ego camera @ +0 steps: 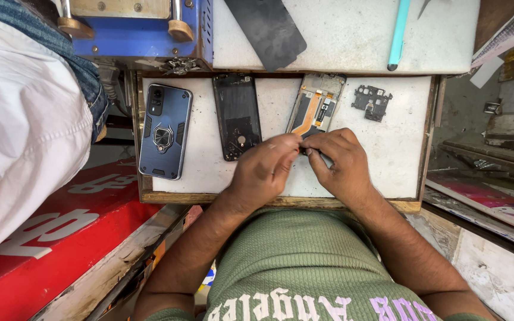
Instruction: The person disassembles a smartphone at a repair bench. They use a screwdriver to unscrew and pry open the phone, remove internal components, separate the back cover and midframe, and finally lift the battery out of the housing by hand.
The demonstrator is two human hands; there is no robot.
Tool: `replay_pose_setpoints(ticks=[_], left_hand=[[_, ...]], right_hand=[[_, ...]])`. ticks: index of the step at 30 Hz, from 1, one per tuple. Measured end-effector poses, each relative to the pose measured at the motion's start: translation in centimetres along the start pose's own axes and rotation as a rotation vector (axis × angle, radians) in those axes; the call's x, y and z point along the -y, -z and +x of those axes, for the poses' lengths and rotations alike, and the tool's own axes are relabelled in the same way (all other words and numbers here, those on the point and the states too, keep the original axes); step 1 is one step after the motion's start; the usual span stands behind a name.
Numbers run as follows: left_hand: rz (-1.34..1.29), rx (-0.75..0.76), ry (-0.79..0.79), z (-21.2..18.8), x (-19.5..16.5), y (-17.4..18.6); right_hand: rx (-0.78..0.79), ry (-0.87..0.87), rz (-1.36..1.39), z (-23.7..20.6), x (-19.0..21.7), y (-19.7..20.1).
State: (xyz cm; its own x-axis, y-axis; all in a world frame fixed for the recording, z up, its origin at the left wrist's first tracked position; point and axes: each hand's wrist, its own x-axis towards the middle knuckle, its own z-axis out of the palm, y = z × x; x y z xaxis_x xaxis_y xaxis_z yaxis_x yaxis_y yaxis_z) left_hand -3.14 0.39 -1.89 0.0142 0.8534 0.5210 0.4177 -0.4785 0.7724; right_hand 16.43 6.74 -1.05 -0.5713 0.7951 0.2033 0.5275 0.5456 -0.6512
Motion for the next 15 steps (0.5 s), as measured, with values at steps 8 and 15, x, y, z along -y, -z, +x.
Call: replay_pose_setpoints(ticks=[8, 15], left_hand=[[0.109, 0.312, -0.068, 2.7, -2.5, 1.2], [-0.008, 0.385, 0.084, 3.3, -2.4, 1.8]], right_hand=[[0.013, 0.011, -0.003, -0.3, -0.8, 0.0], [0.009, -0.192, 0.267, -0.7, -0.3, 1.0]])
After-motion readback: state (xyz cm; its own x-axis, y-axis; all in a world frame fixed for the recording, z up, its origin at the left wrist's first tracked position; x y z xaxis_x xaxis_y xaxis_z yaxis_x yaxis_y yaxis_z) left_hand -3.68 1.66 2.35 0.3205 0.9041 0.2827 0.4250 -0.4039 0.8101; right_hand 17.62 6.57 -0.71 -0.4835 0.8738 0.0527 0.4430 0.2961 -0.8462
